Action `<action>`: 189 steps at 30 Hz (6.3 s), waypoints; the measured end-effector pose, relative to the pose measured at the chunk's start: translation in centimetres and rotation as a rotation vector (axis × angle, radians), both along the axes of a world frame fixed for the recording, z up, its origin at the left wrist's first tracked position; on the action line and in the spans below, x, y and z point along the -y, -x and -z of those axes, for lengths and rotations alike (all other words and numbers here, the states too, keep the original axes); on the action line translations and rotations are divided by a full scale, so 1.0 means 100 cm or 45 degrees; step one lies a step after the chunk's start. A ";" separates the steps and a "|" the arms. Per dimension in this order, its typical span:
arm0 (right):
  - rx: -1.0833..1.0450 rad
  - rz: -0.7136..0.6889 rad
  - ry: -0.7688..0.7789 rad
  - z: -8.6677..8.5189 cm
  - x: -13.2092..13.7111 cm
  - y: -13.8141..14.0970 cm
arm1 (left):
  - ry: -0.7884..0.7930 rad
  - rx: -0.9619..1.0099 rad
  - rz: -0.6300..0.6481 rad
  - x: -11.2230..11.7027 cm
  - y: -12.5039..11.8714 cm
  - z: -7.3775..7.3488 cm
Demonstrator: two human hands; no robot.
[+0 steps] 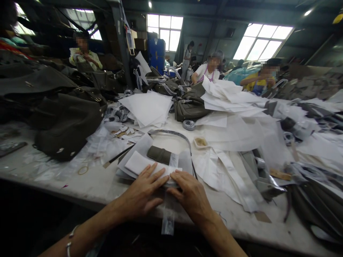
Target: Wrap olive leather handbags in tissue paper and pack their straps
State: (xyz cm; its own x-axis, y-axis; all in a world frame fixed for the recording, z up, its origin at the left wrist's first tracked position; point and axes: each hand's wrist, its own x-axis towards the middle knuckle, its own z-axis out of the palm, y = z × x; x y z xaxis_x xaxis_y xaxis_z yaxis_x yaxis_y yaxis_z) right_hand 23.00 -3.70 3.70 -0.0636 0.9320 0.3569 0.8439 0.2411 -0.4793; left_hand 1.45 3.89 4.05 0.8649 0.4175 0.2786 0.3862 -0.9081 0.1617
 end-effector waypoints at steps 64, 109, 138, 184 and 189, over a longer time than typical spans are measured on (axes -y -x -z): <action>0.213 -0.401 -0.222 -0.021 0.070 0.006 | 0.298 0.288 0.311 -0.027 -0.030 0.017; -0.303 0.222 0.127 -0.028 -0.008 0.019 | 0.373 0.606 -0.112 0.015 -0.033 0.015; -0.078 -0.253 0.055 -0.050 0.042 0.043 | 0.373 0.425 0.132 -0.001 -0.030 0.029; -0.056 0.230 0.423 -0.014 -0.040 -0.014 | -0.275 0.428 -0.024 0.039 -0.043 0.038; -0.132 0.407 0.368 -0.011 -0.046 -0.017 | -0.361 0.374 -0.104 0.041 -0.048 0.046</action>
State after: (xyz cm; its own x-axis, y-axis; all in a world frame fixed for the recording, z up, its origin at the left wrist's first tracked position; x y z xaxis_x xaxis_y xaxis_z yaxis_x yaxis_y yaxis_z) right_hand 24.69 0.86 4.76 0.2669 0.9613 0.0677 0.7979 -0.1811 -0.5750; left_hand 6.30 -0.21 -0.50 0.6988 0.3527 0.6223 0.4334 -0.9009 0.0240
